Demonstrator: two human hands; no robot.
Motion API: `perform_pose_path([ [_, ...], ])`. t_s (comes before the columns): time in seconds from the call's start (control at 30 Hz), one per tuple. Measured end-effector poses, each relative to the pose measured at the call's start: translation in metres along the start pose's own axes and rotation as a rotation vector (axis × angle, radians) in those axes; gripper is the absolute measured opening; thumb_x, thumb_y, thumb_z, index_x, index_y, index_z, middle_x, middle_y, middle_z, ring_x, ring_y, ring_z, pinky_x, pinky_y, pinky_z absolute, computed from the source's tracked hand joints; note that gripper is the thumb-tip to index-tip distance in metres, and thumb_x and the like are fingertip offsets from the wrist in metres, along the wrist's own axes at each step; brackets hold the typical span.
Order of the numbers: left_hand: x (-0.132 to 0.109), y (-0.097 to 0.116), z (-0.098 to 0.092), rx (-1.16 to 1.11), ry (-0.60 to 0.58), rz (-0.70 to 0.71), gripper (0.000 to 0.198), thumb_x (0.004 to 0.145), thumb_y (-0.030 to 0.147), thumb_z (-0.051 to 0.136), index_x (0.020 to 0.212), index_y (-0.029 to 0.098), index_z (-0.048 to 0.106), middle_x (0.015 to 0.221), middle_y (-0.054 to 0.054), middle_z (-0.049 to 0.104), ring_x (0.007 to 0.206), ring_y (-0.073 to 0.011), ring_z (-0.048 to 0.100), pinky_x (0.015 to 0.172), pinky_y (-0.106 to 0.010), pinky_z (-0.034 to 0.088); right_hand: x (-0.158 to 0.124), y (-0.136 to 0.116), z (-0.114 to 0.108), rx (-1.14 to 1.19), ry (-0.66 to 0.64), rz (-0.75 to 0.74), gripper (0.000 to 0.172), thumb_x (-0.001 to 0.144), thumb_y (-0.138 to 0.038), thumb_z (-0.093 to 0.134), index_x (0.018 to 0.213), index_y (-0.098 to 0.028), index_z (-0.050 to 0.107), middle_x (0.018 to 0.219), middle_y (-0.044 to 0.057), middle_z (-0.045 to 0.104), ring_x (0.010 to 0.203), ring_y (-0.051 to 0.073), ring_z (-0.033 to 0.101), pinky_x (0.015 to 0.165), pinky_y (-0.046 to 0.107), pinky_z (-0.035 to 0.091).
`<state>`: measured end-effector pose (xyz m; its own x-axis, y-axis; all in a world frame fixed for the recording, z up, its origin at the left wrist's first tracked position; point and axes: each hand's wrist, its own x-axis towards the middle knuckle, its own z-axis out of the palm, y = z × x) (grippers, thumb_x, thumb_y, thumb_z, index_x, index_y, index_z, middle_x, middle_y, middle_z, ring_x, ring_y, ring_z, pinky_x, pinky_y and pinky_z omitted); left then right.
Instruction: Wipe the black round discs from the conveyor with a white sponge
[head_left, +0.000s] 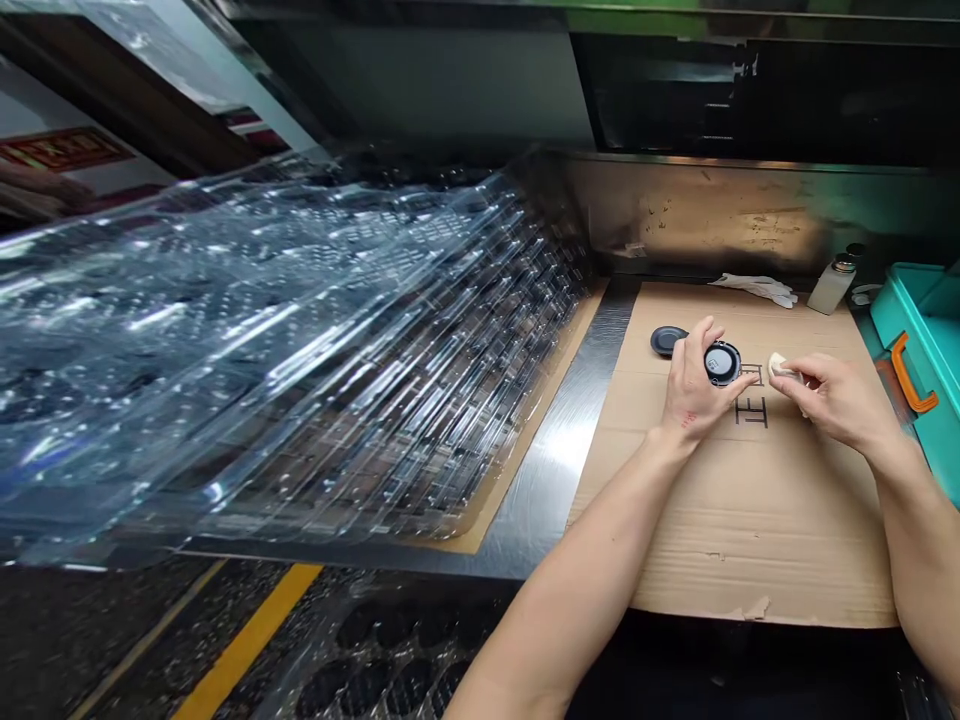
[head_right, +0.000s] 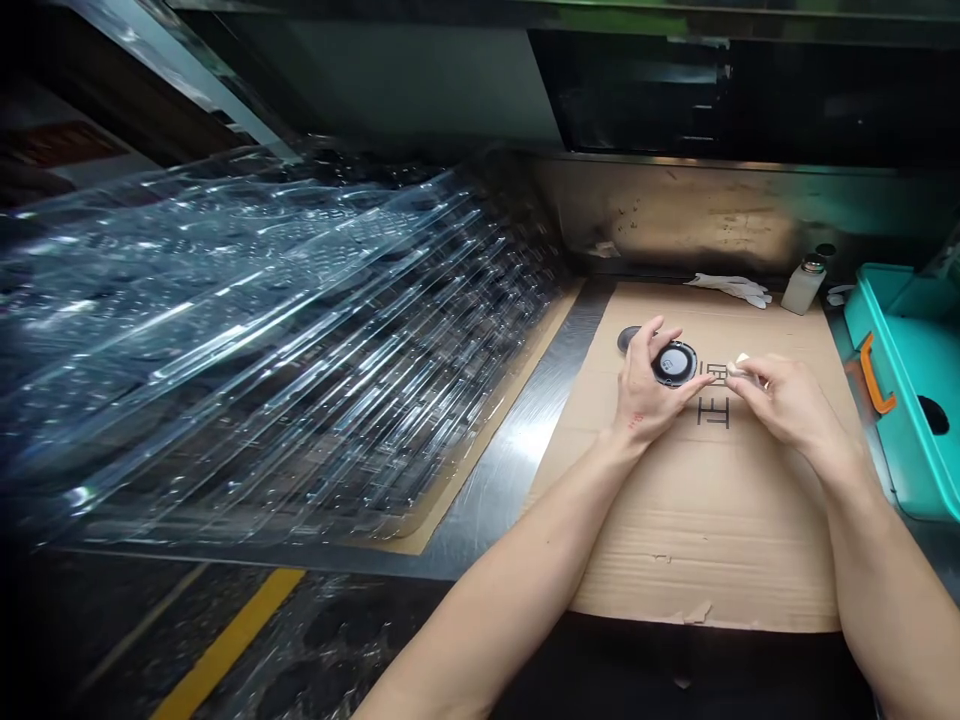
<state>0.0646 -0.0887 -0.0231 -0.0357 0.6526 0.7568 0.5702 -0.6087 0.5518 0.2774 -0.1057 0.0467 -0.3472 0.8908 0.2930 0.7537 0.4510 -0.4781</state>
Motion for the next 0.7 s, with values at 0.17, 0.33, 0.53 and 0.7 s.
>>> perform_pose_path([
  [0.17,-0.004,0.005,0.004,0.008,-0.056,0.032,0.096,0.087,0.053,0.079,0.16,0.025,0.022,0.145,-0.017,0.061,0.135,-0.0287,0.062,0.111,-0.043,0.052,0.001,-0.006,0.022,0.057,0.171,-0.145,0.032,0.106,-0.04,0.047,0.113,-0.021,0.072,0.092,0.009,0.068,0.086,0.023,0.062,0.077,0.034,0.048],
  [0.33,-0.01,0.012,0.012,-0.017,-0.118,0.071,0.092,0.096,0.042,0.07,0.166,0.028,0.011,0.154,-0.018,0.054,0.137,-0.0276,0.059,0.109,-0.04,0.054,-0.001,-0.018,0.042,0.089,0.309,-0.165,0.02,0.103,-0.035,0.055,0.107,-0.02,0.067,0.101,0.01,0.068,0.091,0.023,0.063,0.081,0.034,0.049],
  [0.53,-0.016,0.009,0.017,-0.105,-0.236,0.087,0.078,0.1,0.022,0.054,0.167,0.03,0.014,0.15,-0.016,0.058,0.136,-0.0265,0.06,0.11,-0.043,0.052,-0.003,-0.019,0.044,0.031,0.082,-0.268,0.028,0.104,-0.031,0.048,0.089,-0.022,0.069,0.088,0.007,0.063,0.082,0.021,0.058,0.074,0.033,0.044],
  [0.7,-0.008,0.001,0.01,-0.086,-0.108,-0.202,0.081,0.076,0.04,0.088,0.142,0.023,0.045,0.141,-0.015,0.061,0.126,-0.0272,0.064,0.104,-0.039,0.054,-0.002,0.004,0.02,0.017,0.178,-0.037,0.029,0.099,-0.039,0.056,0.083,-0.021,0.071,0.083,0.006,0.067,0.078,0.02,0.059,0.071,0.032,0.041],
])
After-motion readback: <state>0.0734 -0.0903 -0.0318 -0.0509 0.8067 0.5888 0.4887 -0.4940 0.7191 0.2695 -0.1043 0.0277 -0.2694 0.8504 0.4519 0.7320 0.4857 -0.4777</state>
